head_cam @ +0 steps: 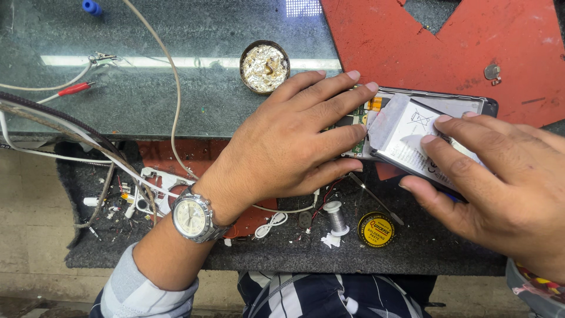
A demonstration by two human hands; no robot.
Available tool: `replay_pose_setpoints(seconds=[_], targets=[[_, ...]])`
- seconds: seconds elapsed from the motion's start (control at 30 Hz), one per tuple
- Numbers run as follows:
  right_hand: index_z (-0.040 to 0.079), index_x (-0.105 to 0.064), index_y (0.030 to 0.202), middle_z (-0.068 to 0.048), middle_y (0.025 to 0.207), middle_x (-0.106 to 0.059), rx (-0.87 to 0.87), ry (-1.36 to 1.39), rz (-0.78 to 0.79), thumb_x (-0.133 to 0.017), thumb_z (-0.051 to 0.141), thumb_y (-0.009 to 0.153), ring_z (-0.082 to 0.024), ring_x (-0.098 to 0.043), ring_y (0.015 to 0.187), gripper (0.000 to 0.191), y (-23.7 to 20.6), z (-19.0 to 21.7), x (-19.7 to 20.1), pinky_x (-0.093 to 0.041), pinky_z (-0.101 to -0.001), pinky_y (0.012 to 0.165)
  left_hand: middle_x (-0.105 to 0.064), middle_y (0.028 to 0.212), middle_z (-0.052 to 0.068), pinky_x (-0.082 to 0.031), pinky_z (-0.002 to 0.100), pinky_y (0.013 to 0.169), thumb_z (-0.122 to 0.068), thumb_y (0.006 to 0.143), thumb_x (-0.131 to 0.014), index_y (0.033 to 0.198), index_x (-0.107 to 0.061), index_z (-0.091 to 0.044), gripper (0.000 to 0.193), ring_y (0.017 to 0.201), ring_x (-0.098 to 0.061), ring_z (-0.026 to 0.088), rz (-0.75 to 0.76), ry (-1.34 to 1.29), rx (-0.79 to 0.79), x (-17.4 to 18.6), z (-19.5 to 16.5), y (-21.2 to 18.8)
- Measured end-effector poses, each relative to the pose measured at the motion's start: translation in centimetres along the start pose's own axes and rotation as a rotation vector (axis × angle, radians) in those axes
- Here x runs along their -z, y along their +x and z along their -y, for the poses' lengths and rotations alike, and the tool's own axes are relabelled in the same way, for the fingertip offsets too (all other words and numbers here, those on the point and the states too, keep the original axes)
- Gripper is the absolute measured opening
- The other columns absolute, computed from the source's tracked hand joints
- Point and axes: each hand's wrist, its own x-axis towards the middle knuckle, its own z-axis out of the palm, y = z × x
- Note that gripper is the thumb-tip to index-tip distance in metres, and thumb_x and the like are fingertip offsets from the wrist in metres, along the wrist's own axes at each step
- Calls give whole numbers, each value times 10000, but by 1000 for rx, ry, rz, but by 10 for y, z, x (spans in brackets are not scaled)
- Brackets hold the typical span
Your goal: The person removes a battery from a disassembled smartphone, peels off a protective film, and reinserts the battery. They then connect a charging cable to the battery, remove it again, and use a soldering iron on the battery connector.
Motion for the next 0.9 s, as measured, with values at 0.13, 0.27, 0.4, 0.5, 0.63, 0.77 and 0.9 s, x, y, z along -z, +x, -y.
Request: replay_pose_setpoints(seconds=[0.13,0.27,0.4,0.5,0.63,0.77,0.9], targets=[[19,-737,1033,-196,1077,-727,9,-2,-20,-876,398,673,-370,-725,1001,540,-4,-9,-4,-584,-484,810,-563,1495,148,-394,493,1201,-405,983,-769,1167,-708,-88,372,1448,-480,320,2,4,4,-1,0,0],[35,-739,1014,-189,1119,-719,44,45,-32,-892,417,657,-391,-710,1077,545,-5,-24,-10,-573,-502,877,-560,1501,148,-393,494,1202,-401,972,-774,1192,-700,-84,393,1450,-478,320,3,1,1,0,-1,2],[49,-741,996,-178,1141,-714,66,66,-57,-920,390,655,-402,-694,1115,514,-8,-29,-13,-570,-511,894,-572,1479,163,-388,498,1185,-382,957,-771,1229,-673,-53,437,1431,-483,328,-3,-8,6,1,-1,2],[68,-745,975,-169,1137,-716,81,26,-71,-933,374,657,-398,-689,1107,479,-11,-28,-13,-560,-510,873,-607,1419,154,-392,492,1174,-248,954,-739,1251,-657,-34,375,1404,-509,301,-26,-40,38,2,-2,4],[65,-752,973,-173,1134,-709,107,11,-113,-955,324,673,-409,-682,1094,445,-11,-26,-13,-552,-521,856,-686,1286,97,-449,459,1128,-92,1012,-678,1303,-656,-46,295,1283,-605,250,-32,36,126,5,-6,19],[61,-747,966,-173,1115,-693,88,35,-163,-972,279,671,-424,-680,1088,430,-11,-24,-15,-541,-541,846,-728,1081,95,-485,482,948,-86,934,-713,1187,-691,-87,254,1097,-669,318,-39,75,174,8,1,47],[68,-741,953,-170,1102,-688,89,49,-174,-983,287,669,-423,-684,1088,432,-11,-26,-17,-540,-547,850,-750,896,123,-527,490,786,-100,856,-739,1057,-726,-93,201,916,-709,352,-36,-89,146,0,23,71]])
